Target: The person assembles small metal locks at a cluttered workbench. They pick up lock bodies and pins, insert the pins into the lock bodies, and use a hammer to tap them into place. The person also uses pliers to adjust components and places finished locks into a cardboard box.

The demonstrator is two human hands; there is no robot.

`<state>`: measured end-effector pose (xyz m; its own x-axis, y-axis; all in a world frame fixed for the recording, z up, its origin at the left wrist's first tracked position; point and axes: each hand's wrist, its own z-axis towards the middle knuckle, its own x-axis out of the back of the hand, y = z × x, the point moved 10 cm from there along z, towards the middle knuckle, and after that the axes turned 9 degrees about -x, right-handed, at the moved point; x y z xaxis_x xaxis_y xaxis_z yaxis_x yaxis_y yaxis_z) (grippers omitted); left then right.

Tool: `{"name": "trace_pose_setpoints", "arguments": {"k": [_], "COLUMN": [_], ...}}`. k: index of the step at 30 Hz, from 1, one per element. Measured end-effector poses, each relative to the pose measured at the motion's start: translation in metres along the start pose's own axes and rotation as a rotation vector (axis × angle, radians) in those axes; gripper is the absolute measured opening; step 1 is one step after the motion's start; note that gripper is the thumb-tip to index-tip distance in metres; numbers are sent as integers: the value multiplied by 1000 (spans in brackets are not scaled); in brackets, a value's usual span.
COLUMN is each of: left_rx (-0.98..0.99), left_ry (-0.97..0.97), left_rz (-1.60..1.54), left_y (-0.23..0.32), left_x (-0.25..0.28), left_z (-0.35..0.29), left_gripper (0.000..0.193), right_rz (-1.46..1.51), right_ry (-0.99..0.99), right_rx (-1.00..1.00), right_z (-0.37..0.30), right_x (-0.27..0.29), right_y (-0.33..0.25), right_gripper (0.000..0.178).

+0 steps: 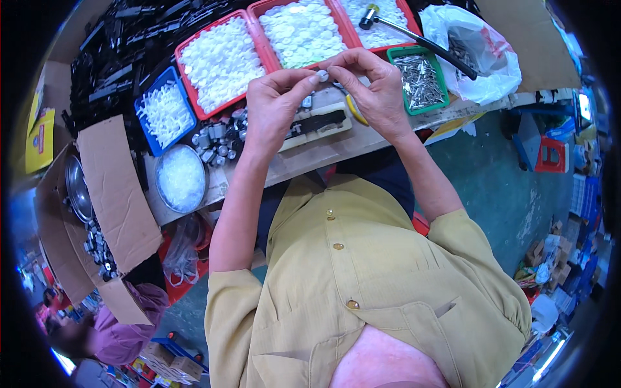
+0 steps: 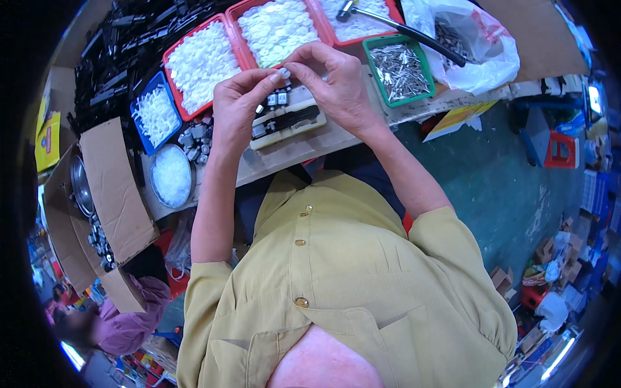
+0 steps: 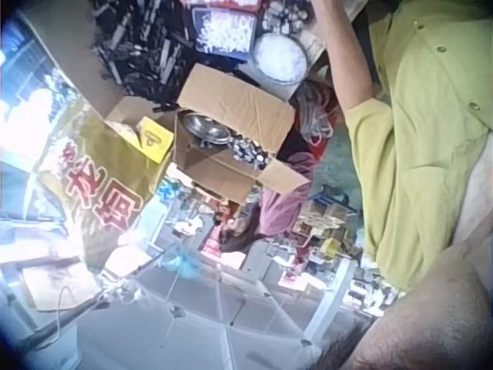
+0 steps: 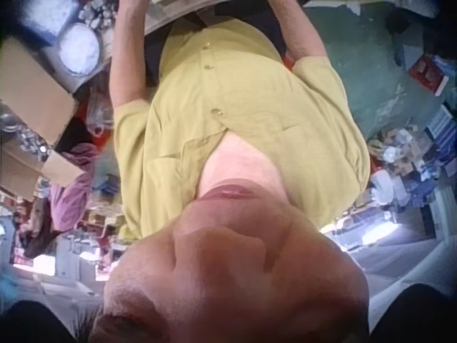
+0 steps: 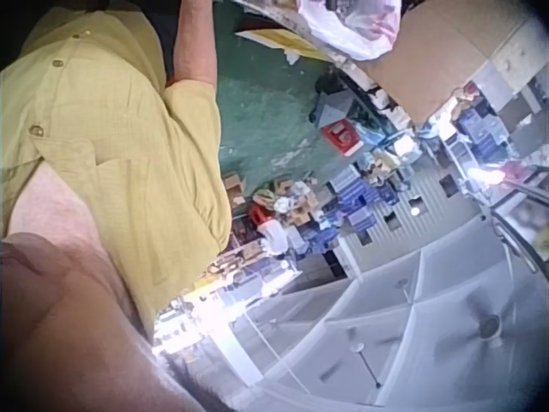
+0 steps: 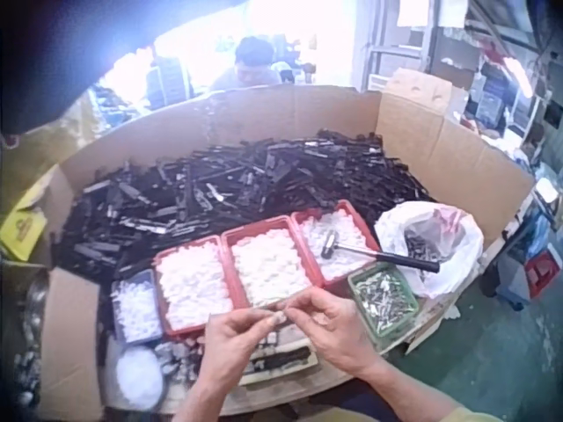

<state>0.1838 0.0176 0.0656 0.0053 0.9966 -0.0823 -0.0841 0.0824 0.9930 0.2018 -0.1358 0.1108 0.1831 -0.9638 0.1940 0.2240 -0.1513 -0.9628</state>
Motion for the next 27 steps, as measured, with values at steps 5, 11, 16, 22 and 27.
{"name": "trace_pose_setpoints", "arguments": {"k": [5, 11, 16, 22, 27], "left_rx": [33, 23, 2, -66, -116], "left_ry": [24, 38, 41, 84, 124], "left_rz": [-109, -45, 146, 174, 84], "left_y": [0, 3, 4, 11, 12], "left_x": [7, 11, 14, 12, 10], "left_z": [-10, -14, -18, -28, -33], "left_gripper": [19, 16, 17, 17, 16], "right_rz": [-111, -514, -614, -690, -690], "right_ry": [-28, 71, 71, 50, 95], "right_rx": [57, 517, 709, 814, 837], "right_z": [-6, -27, -48, -62, -64], "right_x": [-14, -27, -37, -38, -35], "right_y": [-13, -48, -54, -47, -49], "right_gripper": [12, 16, 22, 30, 26]}}
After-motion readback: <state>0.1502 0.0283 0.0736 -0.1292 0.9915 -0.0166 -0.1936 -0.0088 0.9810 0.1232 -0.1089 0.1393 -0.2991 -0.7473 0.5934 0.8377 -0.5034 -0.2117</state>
